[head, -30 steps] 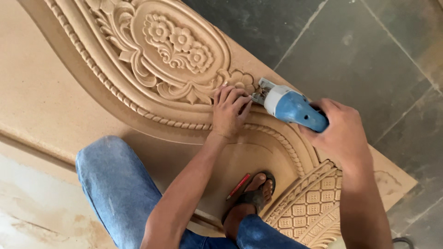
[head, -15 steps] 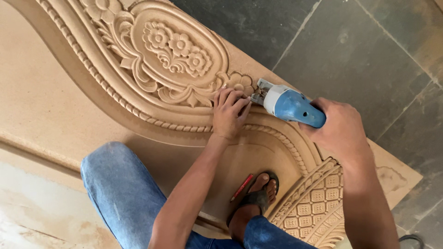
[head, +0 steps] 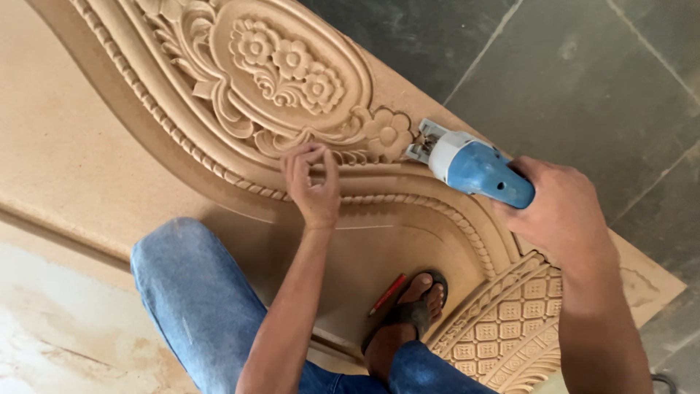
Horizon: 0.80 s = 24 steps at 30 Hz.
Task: The person uses a handheld electric carving tool to shape and refine a floral pattern on a large wooden panel. The person guides the tool along the carved lines while sitting on the floor.
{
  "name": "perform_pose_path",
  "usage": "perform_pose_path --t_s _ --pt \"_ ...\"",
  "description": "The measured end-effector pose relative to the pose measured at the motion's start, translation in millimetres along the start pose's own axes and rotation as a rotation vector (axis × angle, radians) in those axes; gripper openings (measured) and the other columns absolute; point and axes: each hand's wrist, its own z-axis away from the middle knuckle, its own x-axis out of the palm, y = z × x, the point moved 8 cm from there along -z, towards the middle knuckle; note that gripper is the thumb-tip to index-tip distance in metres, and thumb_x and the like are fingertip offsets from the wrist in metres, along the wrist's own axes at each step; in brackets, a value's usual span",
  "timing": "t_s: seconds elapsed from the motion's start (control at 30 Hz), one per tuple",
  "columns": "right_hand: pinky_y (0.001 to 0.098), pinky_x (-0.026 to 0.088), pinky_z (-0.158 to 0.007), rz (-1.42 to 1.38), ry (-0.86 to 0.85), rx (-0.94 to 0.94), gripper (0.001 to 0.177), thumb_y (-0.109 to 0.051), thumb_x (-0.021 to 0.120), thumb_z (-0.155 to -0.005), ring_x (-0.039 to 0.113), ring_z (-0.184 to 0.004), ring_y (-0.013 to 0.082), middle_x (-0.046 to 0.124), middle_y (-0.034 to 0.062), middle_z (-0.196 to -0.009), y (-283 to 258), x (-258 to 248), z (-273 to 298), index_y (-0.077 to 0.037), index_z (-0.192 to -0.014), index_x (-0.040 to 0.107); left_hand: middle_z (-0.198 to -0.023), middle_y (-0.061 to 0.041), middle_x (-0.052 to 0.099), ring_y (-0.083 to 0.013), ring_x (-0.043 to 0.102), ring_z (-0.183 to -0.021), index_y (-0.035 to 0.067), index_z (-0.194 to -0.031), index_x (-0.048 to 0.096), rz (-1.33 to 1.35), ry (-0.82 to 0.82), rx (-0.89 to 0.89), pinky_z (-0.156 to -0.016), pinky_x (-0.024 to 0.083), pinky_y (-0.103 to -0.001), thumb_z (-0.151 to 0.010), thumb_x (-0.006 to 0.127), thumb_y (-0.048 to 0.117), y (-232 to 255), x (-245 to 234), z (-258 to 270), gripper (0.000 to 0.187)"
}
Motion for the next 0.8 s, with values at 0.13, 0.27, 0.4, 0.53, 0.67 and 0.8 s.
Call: perform_pose_path --t_s 0.13,0.27,0.4,0.53,0.67,0.8 --pt "0.0484 0.055 -0.075 0.013 0.015 -0.018 0.033 -0.029 0.078 -0.075 0.070 -0.085 0.0408 0.073 0.0178 -0.089 3 2 -1 -0.007 -0.098 0.073 -0.125 -0.012 0.067 -0.0302 0.060 -0.124 0.005 -0.124 0.066 -0.261 -0.194 0.255 -0.116 0.041 -0.048 -0.090 0.071 -0.003 15 0 6 0.035" --pt "0.0476 0.055 -0.077 0.012 0.025 -0.018 0.034 -0.029 0.079 -0.075 0.071 -0.085 0.0399 0.074 0.0174 -0.090 7 5 1 -0.008 -0.101 0.074 -0.146 -0.013 0.058 -0.0308 0.051 -0.140 0.003 -0.141 0.059 -0.286 -0.529 0.414 -0.119 0.036 -0.047 -0.092 0.068 0.007 30 34 51 0.049" --pt "0.0477 0.055 -0.078 -0.002 0.059 -0.075 0.039 -0.028 0.081 -0.071 0.070 -0.087 0.0399 0.074 0.0173 -0.092 7 4 2 -0.007 -0.103 0.073 -0.156 -0.014 0.051 -0.0274 0.044 -0.150 0.001 -0.145 0.057 -0.399 -0.596 0.438 -0.127 0.033 -0.045 -0.097 0.060 0.006 29 53 74 0.049" --pt "0.0475 0.055 -0.079 -0.018 0.071 -0.056 0.035 -0.027 0.080 -0.074 0.070 -0.087 0.0396 0.074 0.0174 -0.091 10 6 4 -0.007 -0.102 0.074 -0.156 -0.014 0.050 -0.0280 0.044 -0.149 0.000 -0.145 0.057 -0.391 -0.581 0.469 -0.127 0.032 -0.044 -0.097 0.061 0.006 29 52 77 0.048" --pt "0.0481 0.055 -0.077 -0.006 0.092 -0.059 0.035 -0.028 0.081 -0.074 0.070 -0.085 0.0403 0.074 0.0179 -0.089 8 4 4 -0.006 -0.100 0.074 -0.156 -0.014 0.050 -0.0278 0.043 -0.149 0.000 -0.144 0.057 -0.389 -0.582 0.466 -0.126 0.033 -0.045 -0.096 0.061 0.006 32 52 74 0.049" --pt "0.0470 0.055 -0.073 -0.037 0.067 -0.055 0.033 -0.028 0.080 -0.075 0.071 -0.079 0.0397 0.073 0.0184 -0.084 6 3 3 -0.006 -0.099 0.075 -0.153 -0.014 0.054 -0.0296 0.046 -0.147 0.000 -0.141 0.060 -0.376 -0.562 0.456 -0.124 0.035 -0.047 -0.094 0.063 0.006 38 48 72 0.047"
